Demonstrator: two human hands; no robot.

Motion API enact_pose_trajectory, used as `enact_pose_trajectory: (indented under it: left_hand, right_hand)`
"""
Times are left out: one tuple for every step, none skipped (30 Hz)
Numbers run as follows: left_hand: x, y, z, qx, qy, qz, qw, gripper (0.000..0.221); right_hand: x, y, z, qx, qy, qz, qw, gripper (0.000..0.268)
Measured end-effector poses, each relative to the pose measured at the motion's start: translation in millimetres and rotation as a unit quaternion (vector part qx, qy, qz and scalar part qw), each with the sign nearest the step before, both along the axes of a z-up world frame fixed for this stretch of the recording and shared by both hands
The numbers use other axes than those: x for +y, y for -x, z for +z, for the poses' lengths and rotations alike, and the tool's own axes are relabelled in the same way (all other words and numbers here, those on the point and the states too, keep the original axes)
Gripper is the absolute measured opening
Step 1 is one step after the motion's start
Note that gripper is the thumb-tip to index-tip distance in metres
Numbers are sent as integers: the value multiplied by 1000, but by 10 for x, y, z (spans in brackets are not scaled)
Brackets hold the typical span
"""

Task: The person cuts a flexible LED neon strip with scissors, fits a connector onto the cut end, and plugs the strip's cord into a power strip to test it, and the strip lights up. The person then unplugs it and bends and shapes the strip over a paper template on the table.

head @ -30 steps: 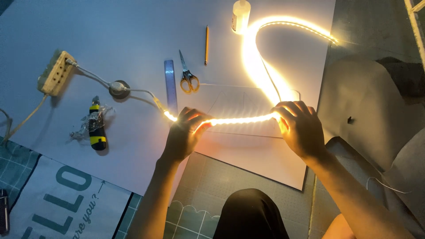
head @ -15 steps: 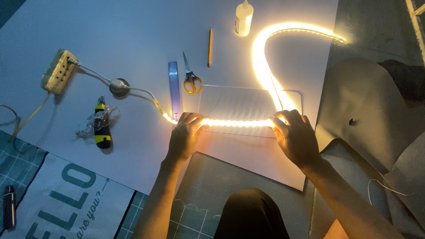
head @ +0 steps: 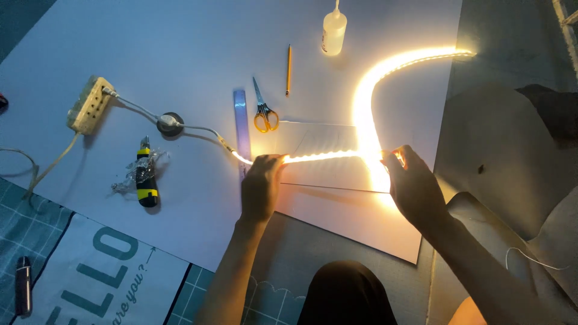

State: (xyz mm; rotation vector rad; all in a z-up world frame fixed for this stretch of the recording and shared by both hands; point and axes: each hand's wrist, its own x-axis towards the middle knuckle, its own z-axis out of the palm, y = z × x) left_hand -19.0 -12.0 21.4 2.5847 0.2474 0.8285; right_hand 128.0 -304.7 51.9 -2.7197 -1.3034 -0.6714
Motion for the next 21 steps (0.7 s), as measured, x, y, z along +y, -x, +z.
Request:
enact_pose_trajectory:
  left_hand:
    - [7, -12, -49, -1, 0, 0, 1000, 12]
    - [31, -33, -89, -5, 4, -5, 1000, 16]
    - [58, -53, -127, -10, 8, -9, 1000, 21]
    - [33, -42, -107, -12, 6, -8, 1000, 21]
    - [7, -30, -90, -18, -21, 2, 1000, 24]
    - [-35, 6, -80, -22, -46, 13, 999, 27]
    - [-32, 26, -116, -22, -47, 14, 999, 27]
    - [-31, 35, -156, -30, -35, 11, 999, 30]
    - [-29, 44, -198, -39, -22, 8, 999, 33]
    - [-27, 68, -158, -40, -23, 9, 999, 33]
    - [-22, 93, -119, -47, 6, 10, 999, 36]
    - [-8, 135, -82, -53, 35, 12, 998, 40]
    - [56, 201, -42, -53, 35, 15, 998, 40]
    - [125, 253, -3, -94, 40, 39, 994, 37]
    - [202, 304, 35, -135, 44, 62, 988, 35]
    - [325, 421, 63, -136, 44, 66, 988, 35]
    - [455, 539, 89, -136, 32, 77, 987, 29]
    - [595, 651, 113, -137, 19, 89, 986, 25]
    - [705, 728, 105, -139, 18, 94, 986, 25]
    - [829, 834, 100, -118, 19, 107, 987, 25]
    - [959, 945, 95, -97, 20, 121, 988, 25]
  right_hand:
    - [-20, 29, 90, -1, 0, 0, 1000, 5]
    - [-22, 44, 180, 4, -7, 1, 1000, 7]
    - [-23, 60, 271, 9, -14, 2, 1000, 11]
    - [-14, 69, 287, 7, -16, 3, 1000, 11]
    - [-5, 80, 299, -3, -25, -8, 1000, 11]
    - [-10, 109, 305, -10, -33, -19, 999, 11]
    - [-5, 132, 331, -10, -34, -17, 999, 11]
    - [0, 146, 357, 15, -45, -6, 999, 10]
    - [5, 160, 382, 39, -56, 5, 998, 10]
    - [-2, 160, 363, 38, -56, 7, 998, 10]
    - [-4, 160, 344, -11, -31, 18, 999, 9]
    - [6, 167, 322, -58, -5, 31, 998, 10]
    - [-41, 175, 254, -58, -5, 34, 998, 10]
    - [-80, 162, 188, -27, -20, 50, 998, 12]
    - [-109, 146, 122, 3, -34, 67, 997, 13]
    - [-104, 206, 172, 3, -34, 71, 997, 13]
    - [-91, 264, 221, 62, -38, 64, 995, 20]
    - [-65, 312, 265, 119, -43, 58, 990, 28]
    - [-12, 361, 282, 117, -43, 63, 990, 28]
    - [65, 417, 288, 140, -16, 36, 989, 25]
    - [148, 475, 294, 162, 11, 9, 987, 22]
